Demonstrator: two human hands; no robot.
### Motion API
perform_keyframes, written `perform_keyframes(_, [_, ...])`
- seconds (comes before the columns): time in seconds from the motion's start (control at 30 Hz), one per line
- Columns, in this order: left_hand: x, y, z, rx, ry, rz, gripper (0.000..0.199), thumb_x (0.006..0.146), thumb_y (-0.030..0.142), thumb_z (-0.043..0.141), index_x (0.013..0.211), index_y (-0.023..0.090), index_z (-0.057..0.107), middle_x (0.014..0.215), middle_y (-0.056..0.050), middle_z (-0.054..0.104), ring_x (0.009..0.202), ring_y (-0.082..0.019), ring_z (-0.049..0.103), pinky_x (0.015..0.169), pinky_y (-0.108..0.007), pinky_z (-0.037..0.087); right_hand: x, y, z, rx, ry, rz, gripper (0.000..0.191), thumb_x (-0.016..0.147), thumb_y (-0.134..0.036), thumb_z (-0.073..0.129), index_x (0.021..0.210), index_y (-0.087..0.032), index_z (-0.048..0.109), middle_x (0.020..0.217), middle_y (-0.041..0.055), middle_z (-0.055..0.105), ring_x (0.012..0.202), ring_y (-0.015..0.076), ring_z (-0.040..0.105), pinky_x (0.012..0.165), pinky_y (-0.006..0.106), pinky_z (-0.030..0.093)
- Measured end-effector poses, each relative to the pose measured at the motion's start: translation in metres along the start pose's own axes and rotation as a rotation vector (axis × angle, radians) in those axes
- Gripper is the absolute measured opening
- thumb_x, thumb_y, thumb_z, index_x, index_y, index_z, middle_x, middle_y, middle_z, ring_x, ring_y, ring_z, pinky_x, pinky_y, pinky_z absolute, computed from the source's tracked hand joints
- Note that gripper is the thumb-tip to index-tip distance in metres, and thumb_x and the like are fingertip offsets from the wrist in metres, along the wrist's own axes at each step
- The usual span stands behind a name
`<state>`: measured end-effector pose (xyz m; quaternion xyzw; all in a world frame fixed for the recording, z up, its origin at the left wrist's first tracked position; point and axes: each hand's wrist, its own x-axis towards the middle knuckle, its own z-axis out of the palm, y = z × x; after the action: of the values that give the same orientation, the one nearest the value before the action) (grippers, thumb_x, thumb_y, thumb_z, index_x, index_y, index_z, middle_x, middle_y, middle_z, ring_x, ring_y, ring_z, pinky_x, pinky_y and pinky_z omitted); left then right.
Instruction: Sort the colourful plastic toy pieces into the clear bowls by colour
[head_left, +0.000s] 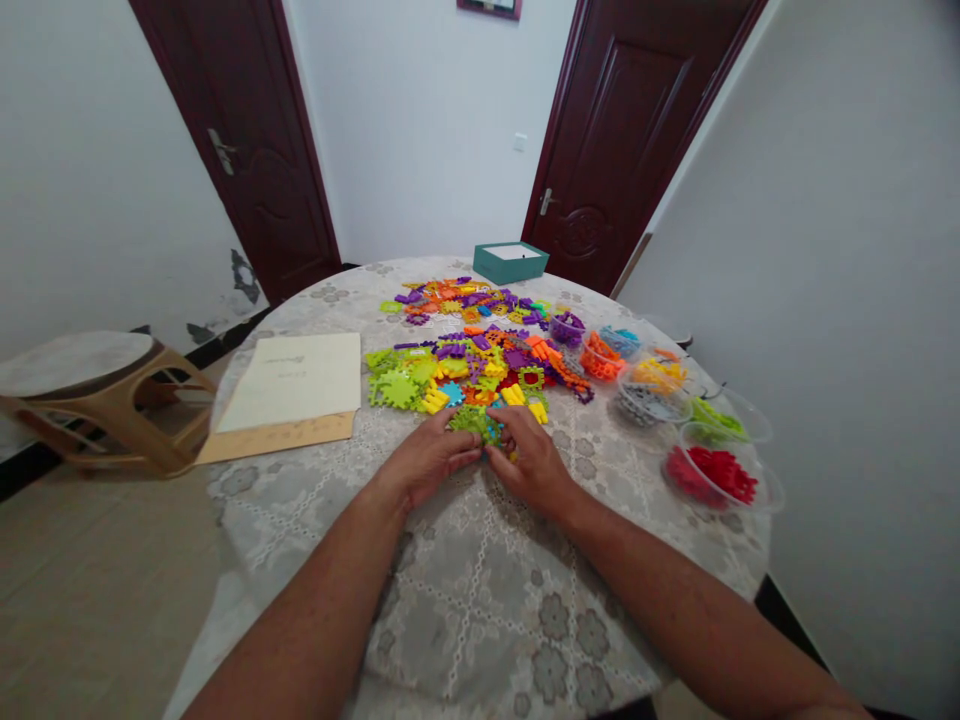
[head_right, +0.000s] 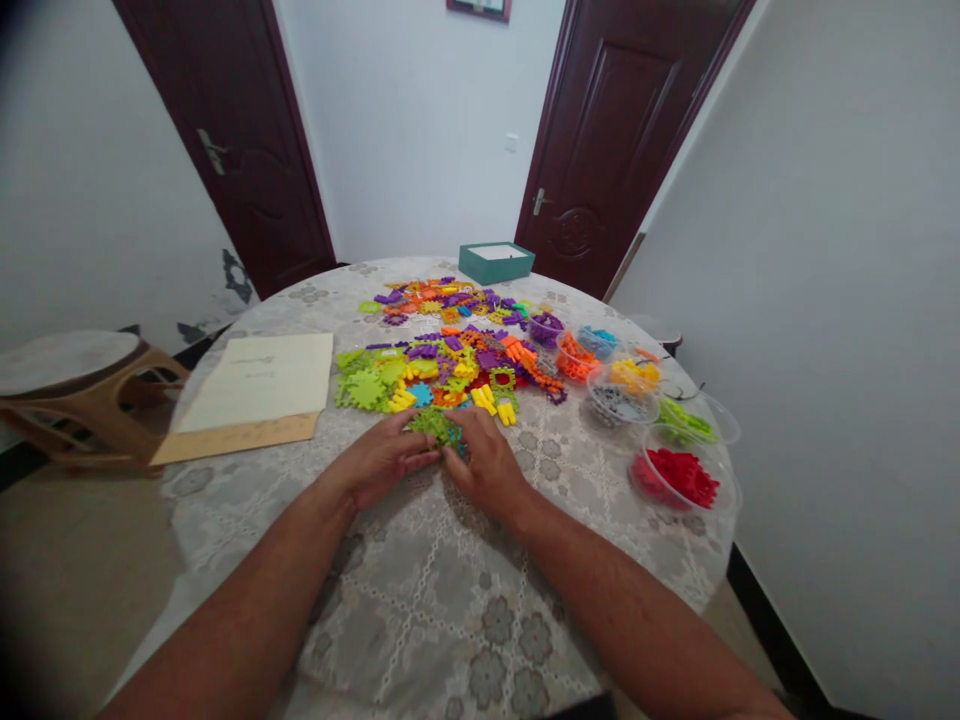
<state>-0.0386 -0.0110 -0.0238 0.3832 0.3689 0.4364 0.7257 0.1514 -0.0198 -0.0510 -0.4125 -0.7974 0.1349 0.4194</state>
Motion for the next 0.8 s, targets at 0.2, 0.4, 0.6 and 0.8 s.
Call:
perform_keyframes(0.2, [0.005,-0.003,-0.004,-0.038,0.071,0.053,0.033,0.073,0.01,0.079,0.104,0.017,0.068,0.108,-0.011,0.074,0.098,-0.021,0.072,0.081,-0.031,0.061,-0.001,-0.002,0.007,-0.018,0.052,-0.163,0.051,0.098,-0.02,0.058,0.148,-0.029,0.049,0.138,0.0123,0.059,0.13,0.0257,0.056,0.11,0.047,0.049])
perform_keyframes(0.4, [0.017,0.01,-0.022,-0.242,0.405,0.216,0.033,0.073,0.002,0.067,0.1,0.019,0.058,0.093,-0.005,0.073,0.078,-0.019,0.074,0.075,-0.036,0.064,0.002,0.009,0.007,-0.347,-0.12,-0.157,0.033,0.099,-0.027,0.06,0.131,-0.025,0.067,0.146,0.012,0.057,0.145,0.0341,0.041,0.119,0.058,0.035])
perform_keyframes(0.6, [0.019,0.013,-0.027,-0.334,0.491,0.303,0.03,0.074,0.002,0.068,0.097,0.019,0.057,0.088,-0.002,0.069,0.076,-0.015,0.07,0.076,-0.036,0.065,0.002,-0.001,0.014,-0.485,-0.324,-0.161,0.032,0.102,-0.037,0.057,0.131,-0.027,0.068,0.156,0.0085,0.051,0.152,0.0379,0.029,0.123,0.065,0.018])
perform_keyframes(0.8, [0.02,0.008,-0.025,-0.332,0.483,0.27,0.026,0.066,0.001,0.065,0.082,0.019,0.055,0.083,-0.001,0.064,0.078,-0.016,0.067,0.077,-0.038,0.065,0.001,0.004,0.016,-0.448,-0.287,-0.167,0.031,0.1,-0.028,0.058,0.129,-0.02,0.067,0.136,0.013,0.063,0.137,0.0326,0.046,0.121,0.057,0.028])
